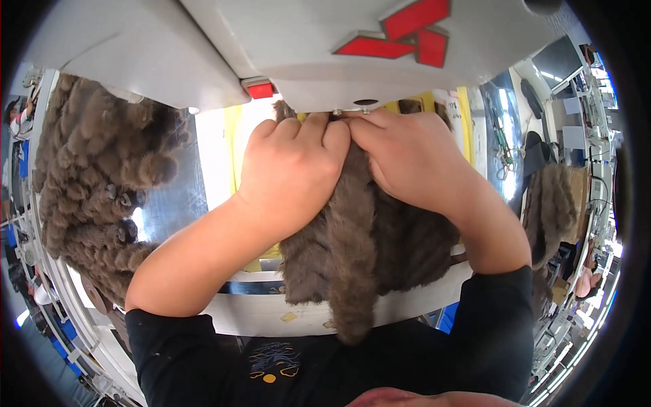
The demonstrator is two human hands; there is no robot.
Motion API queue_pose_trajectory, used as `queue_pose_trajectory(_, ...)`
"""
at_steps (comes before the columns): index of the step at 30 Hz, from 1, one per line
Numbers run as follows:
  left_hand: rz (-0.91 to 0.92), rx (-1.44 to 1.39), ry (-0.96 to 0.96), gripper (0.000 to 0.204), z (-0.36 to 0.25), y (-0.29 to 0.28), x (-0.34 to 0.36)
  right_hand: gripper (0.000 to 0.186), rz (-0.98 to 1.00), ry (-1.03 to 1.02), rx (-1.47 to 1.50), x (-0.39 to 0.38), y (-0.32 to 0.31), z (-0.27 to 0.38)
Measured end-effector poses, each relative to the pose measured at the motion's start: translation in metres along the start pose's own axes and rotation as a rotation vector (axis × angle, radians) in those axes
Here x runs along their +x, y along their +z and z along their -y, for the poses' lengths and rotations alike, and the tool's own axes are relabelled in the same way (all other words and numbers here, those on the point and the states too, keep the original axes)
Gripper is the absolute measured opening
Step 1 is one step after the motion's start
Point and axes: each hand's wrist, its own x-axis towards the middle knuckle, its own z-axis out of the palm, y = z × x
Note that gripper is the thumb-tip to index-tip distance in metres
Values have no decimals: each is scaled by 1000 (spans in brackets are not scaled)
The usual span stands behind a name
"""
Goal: Sewing pieces of fur material onto a backing or together using an industrial sewing machine.
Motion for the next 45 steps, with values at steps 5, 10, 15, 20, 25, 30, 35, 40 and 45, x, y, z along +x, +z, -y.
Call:
queue_pose_trajectory(5, 37, 2, -7, 23, 0, -3, 1, 14, 3, -4, -19, 0, 0, 0)
queue_pose_trajectory(10, -89, -17, 34, 14, 4, 6, 2, 14, 7, -7, -30, 0, -1, 1)
queue_pose_trajectory(15, -97, -40, 37, 13, 4, 8, 2, 16, -7, -3, -18, -2, -2, -2)
queue_pose_trajectory(20, -103, -65, 36, 12, 4, 10, 5, 16, -9, -2, -9, -4, -8, -7)
queue_pose_trajectory(25, -84, -70, 45, 13, 2, 10, 5, 13, -18, -14, 5, -7, -7, -14)
queue_pose_trajectory(30, -51, -107, 16, 27, 2, 8, 1, 28, -69, -54, 177, -5, 2, -24)
queue_pose_trajectory(35, -49, -118, 52, 21, 2, -1, 0, 31, 40, 29, 82, -1, -8, -18)
queue_pose_trajectory(40, -127, -204, 239, 38, -3, -2, -8, 29, 98, 71, 69, 3, -13, -19)
queue_pose_trajectory(45, -104, -292, 262, 35, -5, 4, -10, 31, 60, 78, 126, 0, -8, -25)
